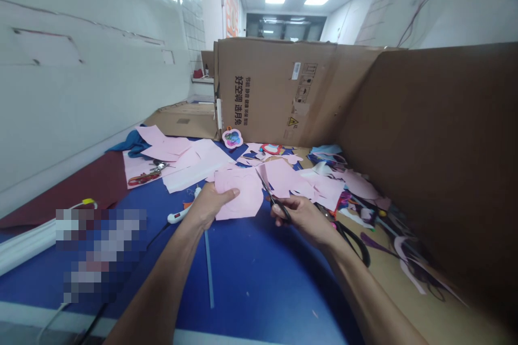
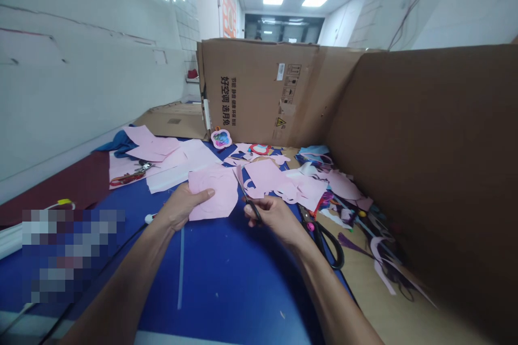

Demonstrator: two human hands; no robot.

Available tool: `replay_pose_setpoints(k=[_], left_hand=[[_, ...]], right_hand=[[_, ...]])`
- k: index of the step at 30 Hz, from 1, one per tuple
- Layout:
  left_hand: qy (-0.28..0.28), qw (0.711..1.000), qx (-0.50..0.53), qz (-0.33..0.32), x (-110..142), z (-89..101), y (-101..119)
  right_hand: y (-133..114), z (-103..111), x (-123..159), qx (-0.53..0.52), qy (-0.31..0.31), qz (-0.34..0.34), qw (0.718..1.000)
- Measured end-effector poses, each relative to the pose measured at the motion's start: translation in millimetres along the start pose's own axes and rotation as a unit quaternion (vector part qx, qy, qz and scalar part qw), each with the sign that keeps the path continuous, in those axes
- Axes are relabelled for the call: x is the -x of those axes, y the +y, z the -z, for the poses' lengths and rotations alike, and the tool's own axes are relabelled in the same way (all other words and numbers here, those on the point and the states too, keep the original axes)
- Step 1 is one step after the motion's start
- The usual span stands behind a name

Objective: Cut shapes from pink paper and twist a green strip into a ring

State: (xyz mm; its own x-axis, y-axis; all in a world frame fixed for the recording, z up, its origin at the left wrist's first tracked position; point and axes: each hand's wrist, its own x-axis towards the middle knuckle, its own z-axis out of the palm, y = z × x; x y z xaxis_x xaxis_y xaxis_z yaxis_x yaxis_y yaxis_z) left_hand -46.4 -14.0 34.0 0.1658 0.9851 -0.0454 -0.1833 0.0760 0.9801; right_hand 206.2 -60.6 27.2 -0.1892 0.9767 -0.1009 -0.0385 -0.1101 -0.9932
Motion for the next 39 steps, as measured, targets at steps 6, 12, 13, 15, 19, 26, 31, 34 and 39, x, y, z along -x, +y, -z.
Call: replay_pose_setpoints(k=[6,12,13,15,19,26,31,34,39], left_hand=[[0.011,1.000,0.005,-0.006,0,-1.5,-2],[0.001,1.000,-0.005,-0.004,1,-3.4,-3],[0.001,1.000,-0.008,-0.005,0,-3.2,-3],[-0.001,1.000,-0.012,-0.007,0,-2.5,-3],[-0.004,1.000,-0.012,-0.006,0,-2.7,-3],[-0.005,1.000,-0.009,-0.002,1,-3.2,-2],[-0.003,1.000,-0.003,0.002,-1,1.3,-2],[-0.010,1.000,-0.002,0.007,-1,4.1,-1],[-0.030,1.000,-0.002,0.005,-1,9.3,3]], right_hand=[[3,0,-1,0.000,0.005,-0.014,1.000],[4,0,-2,0.001,0.003,-0.011,1.000],[4,1,-3,0.002,0.002,-0.008,1.000],[5,1,-3,0.002,-0.002,-0.003,1.000],[5,2,-4,0.007,0.001,0.001,1.000],[3,1,-3,0.006,0.003,-0.003,1.000],[2,0,-2,0.008,0.001,-0.009,1.000],[1,-1,-1,0.008,-0.001,-0.012,1.000],[1,-1,0,0.008,-0.013,-0.011,1.000]])
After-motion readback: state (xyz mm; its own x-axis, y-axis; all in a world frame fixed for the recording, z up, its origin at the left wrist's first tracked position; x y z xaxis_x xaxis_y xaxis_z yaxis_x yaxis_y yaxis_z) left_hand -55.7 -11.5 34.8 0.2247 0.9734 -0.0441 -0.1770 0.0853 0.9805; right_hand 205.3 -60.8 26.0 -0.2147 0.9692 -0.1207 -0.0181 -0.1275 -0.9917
